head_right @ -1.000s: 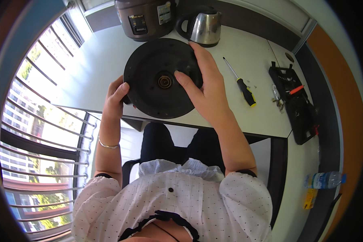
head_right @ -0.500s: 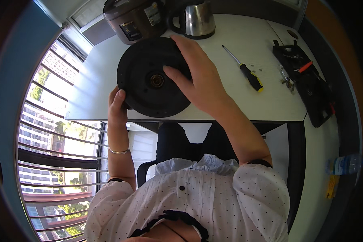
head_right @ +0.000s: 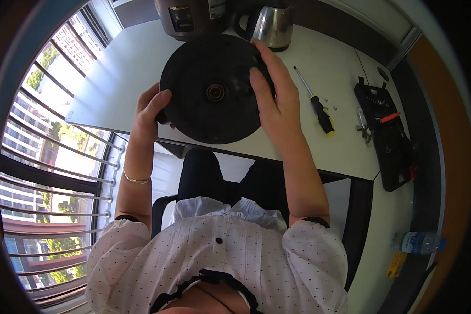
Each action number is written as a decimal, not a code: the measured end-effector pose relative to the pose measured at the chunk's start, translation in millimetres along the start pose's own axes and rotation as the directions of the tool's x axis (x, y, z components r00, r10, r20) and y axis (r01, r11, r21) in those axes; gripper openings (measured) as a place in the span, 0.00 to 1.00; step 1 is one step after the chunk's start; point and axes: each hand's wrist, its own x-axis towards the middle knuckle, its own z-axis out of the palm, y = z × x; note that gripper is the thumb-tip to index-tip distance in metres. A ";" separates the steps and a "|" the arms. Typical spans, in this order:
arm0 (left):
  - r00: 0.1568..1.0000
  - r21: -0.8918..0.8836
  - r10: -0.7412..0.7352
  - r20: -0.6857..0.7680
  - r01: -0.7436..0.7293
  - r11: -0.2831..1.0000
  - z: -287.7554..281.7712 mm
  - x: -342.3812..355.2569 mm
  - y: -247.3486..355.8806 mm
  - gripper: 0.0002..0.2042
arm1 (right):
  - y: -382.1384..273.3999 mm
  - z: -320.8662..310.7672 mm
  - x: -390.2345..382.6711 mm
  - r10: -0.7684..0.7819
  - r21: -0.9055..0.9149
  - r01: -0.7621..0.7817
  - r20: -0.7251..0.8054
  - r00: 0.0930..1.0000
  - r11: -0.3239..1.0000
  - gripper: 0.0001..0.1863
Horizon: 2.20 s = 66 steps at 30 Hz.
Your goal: The person holds an electric kettle upside down and uses a screwdriver to loosen a screw on the base. The person rotates the kettle to access the screw and continues unscrewing it.
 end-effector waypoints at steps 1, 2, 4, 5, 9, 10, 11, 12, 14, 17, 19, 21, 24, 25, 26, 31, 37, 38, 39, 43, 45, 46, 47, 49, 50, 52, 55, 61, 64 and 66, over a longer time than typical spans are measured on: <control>1.000 -0.008 -0.001 0.000 0.001 1.000 -0.3 1.3 -2.8 0.37 | 1.2 -0.4 -0.5 -0.004 -0.005 0.004 -0.006 1.000 1.000 0.22; 1.000 -0.016 -0.003 0.002 0.003 1.000 0.4 2.4 -5.2 0.38 | 1.5 -1.1 -0.3 -0.007 -0.010 0.007 -0.012 1.000 1.000 0.22; 1.000 -0.018 0.002 0.003 -0.002 1.000 -0.1 1.1 -2.2 0.38 | 1.2 1.5 -1.0 -0.011 -0.016 0.011 -0.015 1.000 1.000 0.22; 1.000 -0.019 0.004 0.005 -0.004 1.000 -0.2 0.3 -1.0 0.39 | 0.8 2.5 -1.4 -0.013 -0.020 0.013 -0.018 1.000 1.000 0.22; 1.000 -0.044 0.006 0.006 -0.006 0.999 -0.5 -1.0 -2.3 0.38 | -2.9 5.0 -2.3 0.011 0.007 -0.011 -0.035 0.999 1.000 0.22; 1.000 -0.050 0.011 0.011 -0.010 0.999 -1.3 -0.8 -2.7 0.38 | -4.6 5.7 -3.2 0.010 0.004 -0.009 -0.041 0.999 1.000 0.22; 1.000 -0.057 0.015 0.016 -0.014 0.998 -2.0 -0.7 -3.0 0.38 | -5.8 6.4 -3.6 0.008 0.002 -0.008 -0.046 0.999 1.000 0.22; 1.000 -0.055 0.016 0.015 -0.016 0.998 -2.4 -0.7 -3.0 0.38 | -6.1 7.0 -4.0 0.010 0.004 -0.009 -0.049 0.999 1.000 0.22; 1.000 -0.050 0.018 0.012 -0.018 0.999 -2.6 -0.7 -2.9 0.38 | -6.2 7.4 -4.7 0.012 0.007 -0.012 -0.056 0.998 1.000 0.23; 0.998 -0.047 0.052 0.020 -0.051 0.998 -2.0 0.3 -5.6 0.38 | -5.8 6.8 -5.3 0.010 0.010 -0.009 -0.058 0.998 1.000 0.23; 0.998 -0.041 0.053 0.024 -0.052 0.998 -4.2 1.0 -6.1 0.37 | -7.3 8.4 -5.7 0.030 0.020 -0.028 -0.058 0.998 0.999 0.23; 0.998 -0.038 0.057 0.026 -0.056 0.998 -6.3 1.6 -7.4 0.37 | -9.7 10.6 -6.5 0.046 0.024 -0.045 -0.059 0.997 0.999 0.23; 0.998 -0.044 0.059 0.028 -0.058 0.997 -9.3 2.5 -9.2 0.37 | -13.7 14.9 -7.7 0.064 0.017 -0.063 -0.068 0.996 0.998 0.24; 0.998 -0.049 0.055 0.033 -0.054 0.997 -10.2 3.2 -9.0 0.37 | -14.9 16.2 -7.9 0.069 0.012 -0.068 -0.076 0.995 0.998 0.24; 0.998 -0.054 0.052 0.037 -0.050 0.997 -11.2 4.0 -9.0 0.37 | -16.0 17.3 -8.1 0.073 0.008 -0.073 -0.083 0.994 0.997 0.24; 0.997 -0.030 0.058 0.060 -0.056 0.998 -17.3 6.9 -9.3 0.36 | -21.1 23.6 -10.2 0.030 -0.024 -0.033 -0.091 0.995 0.999 0.24; 0.996 -0.058 0.052 0.070 -0.048 0.997 -21.3 8.7 -7.0 0.34 | -21.9 31.1 -13.2 -0.007 -0.095 -0.002 -0.096 0.995 0.995 0.24; 0.996 -0.063 0.052 0.069 -0.048 0.997 -22.7 8.6 -7.3 0.34 | -20.9 32.6 -13.5 -0.019 -0.097 0.010 -0.092 0.996 0.995 0.24; 0.996 -0.062 0.051 0.070 -0.047 0.997 -23.7 8.8 -8.0 0.34 | -21.2 33.1 -13.0 -0.030 -0.116 0.019 -0.094 0.995 0.993 0.24; 0.996 -0.064 0.058 0.073 -0.053 0.997 -24.2 9.9 -9.7 0.34 | -22.9 35.5 -10.9 -0.062 -0.155 0.044 -0.114 0.992 0.987 0.23; 0.996 -0.061 0.062 0.069 -0.058 0.996 -24.1 9.8 -10.3 0.35 | -22.8 36.2 -10.4 -0.062 -0.165 0.041 -0.120 0.991 0.985 0.23; 0.996 -0.058 0.062 0.065 -0.059 0.997 -24.1 9.3 -11.0 0.35 | -22.5 36.2 -10.1 -0.058 -0.174 0.037 -0.117 0.991 0.984 0.23; 0.996 -0.054 0.062 0.060 -0.059 0.997 -24.1 8.9 -11.8 0.36 | -22.2 36.4 -9.9 -0.054 -0.183 0.032 -0.114 0.992 0.983 0.23; 0.996 -0.053 0.065 0.057 -0.062 0.997 -24.2 8.6 -14.0 0.36 | -20.4 36.9 -9.3 -0.081 -0.198 0.055 -0.127 0.989 0.979 0.22; 0.996 -0.052 0.066 0.056 -0.063 0.997 -24.1 8.6 -15.0 0.36 | -19.9 37.1 -9.1 -0.095 -0.206 0.066 -0.133 0.987 0.976 0.22; 0.996 -0.053 0.077 0.036 -0.075 0.996 -22.5 8.2 -15.7 0.37 | -21.2 37.9 -9.0 -0.096 -0.208 0.066 -0.134 0.986 0.976 0.22; 0.994 -0.021 0.102 0.047 -0.101 0.995 -24.8 10.3 -22.6 0.37 | -23.7 39.6 -8.2 -0.069 -0.162 0.046 -0.141 0.988 0.986 0.22; 0.992 0.023 0.116 0.058 -0.118 0.993 -25.6 11.9 -22.1 0.38 | -22.2 35.8 -4.4 -0.068 -0.169 0.049 -0.106 0.992 0.984 0.21; 0.993 0.025 0.103 0.057 -0.105 0.994 -25.4 12.1 -21.2 0.38 | -21.4 32.8 -2.9 -0.080 -0.200 0.063 -0.080 0.994 0.978 0.21; 0.993 0.028 0.099 0.060 -0.101 0.994 -26.1 12.2 -21.3 0.38 | -21.4 31.8 -2.4 -0.087 -0.220 0.071 -0.066 0.994 0.973 0.21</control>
